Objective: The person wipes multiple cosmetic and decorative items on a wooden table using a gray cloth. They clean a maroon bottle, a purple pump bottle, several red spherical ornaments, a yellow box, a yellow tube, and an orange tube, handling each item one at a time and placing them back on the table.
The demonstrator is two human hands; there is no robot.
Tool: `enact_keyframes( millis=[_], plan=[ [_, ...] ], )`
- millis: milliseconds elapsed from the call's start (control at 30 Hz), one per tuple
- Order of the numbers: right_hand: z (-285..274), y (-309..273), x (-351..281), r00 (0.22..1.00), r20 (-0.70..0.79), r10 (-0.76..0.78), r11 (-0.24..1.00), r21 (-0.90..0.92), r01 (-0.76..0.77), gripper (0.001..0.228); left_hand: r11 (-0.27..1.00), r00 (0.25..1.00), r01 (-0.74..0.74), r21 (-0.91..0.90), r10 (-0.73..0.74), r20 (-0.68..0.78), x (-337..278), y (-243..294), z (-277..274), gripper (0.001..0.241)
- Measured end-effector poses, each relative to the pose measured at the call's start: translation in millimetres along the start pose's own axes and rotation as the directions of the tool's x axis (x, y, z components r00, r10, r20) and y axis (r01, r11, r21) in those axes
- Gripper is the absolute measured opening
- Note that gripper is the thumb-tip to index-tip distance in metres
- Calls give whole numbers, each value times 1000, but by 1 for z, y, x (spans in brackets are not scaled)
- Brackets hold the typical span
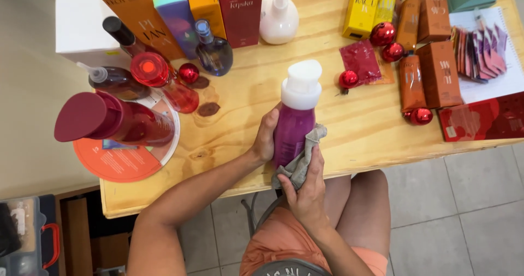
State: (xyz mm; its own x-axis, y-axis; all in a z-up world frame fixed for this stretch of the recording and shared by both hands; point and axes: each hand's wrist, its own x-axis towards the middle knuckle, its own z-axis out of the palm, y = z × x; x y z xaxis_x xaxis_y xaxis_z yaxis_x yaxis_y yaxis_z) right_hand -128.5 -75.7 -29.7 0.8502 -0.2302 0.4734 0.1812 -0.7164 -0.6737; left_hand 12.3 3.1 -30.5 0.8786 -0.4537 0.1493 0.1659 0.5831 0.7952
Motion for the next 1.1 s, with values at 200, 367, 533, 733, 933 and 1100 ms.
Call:
enact_keyframes(
  millis=[200,367,533,733,933,1100],
  plan=[
    [-13,-4,-25,991,113,-70,964,-247,97,79,964,1000,2,-267,-6,-12,3,-9,-9,51],
    [-39,7,-45,979,186,-87,996,12,86,38,893,985,84,-442,-6,174,7,-5,-10,45],
    [-81,24,-21,997,-65,52,997,54,-48,38,966,988,-148,213,138,63,-6,3,-14,71],
    [-99,17,65,918,-385,96,976,218,-11,57,489,837,-511,707,470,280,-16,11,-4,84],
    [-102,-41,142,954,7,-299,908,309,282,56,441,827,-488,754,509,238,-21,9,1,83],
    [-77,-64,170,736,291,-611,774,23,633,43,469,835,-447,762,524,168,-19,7,-4,69]
  ],
)
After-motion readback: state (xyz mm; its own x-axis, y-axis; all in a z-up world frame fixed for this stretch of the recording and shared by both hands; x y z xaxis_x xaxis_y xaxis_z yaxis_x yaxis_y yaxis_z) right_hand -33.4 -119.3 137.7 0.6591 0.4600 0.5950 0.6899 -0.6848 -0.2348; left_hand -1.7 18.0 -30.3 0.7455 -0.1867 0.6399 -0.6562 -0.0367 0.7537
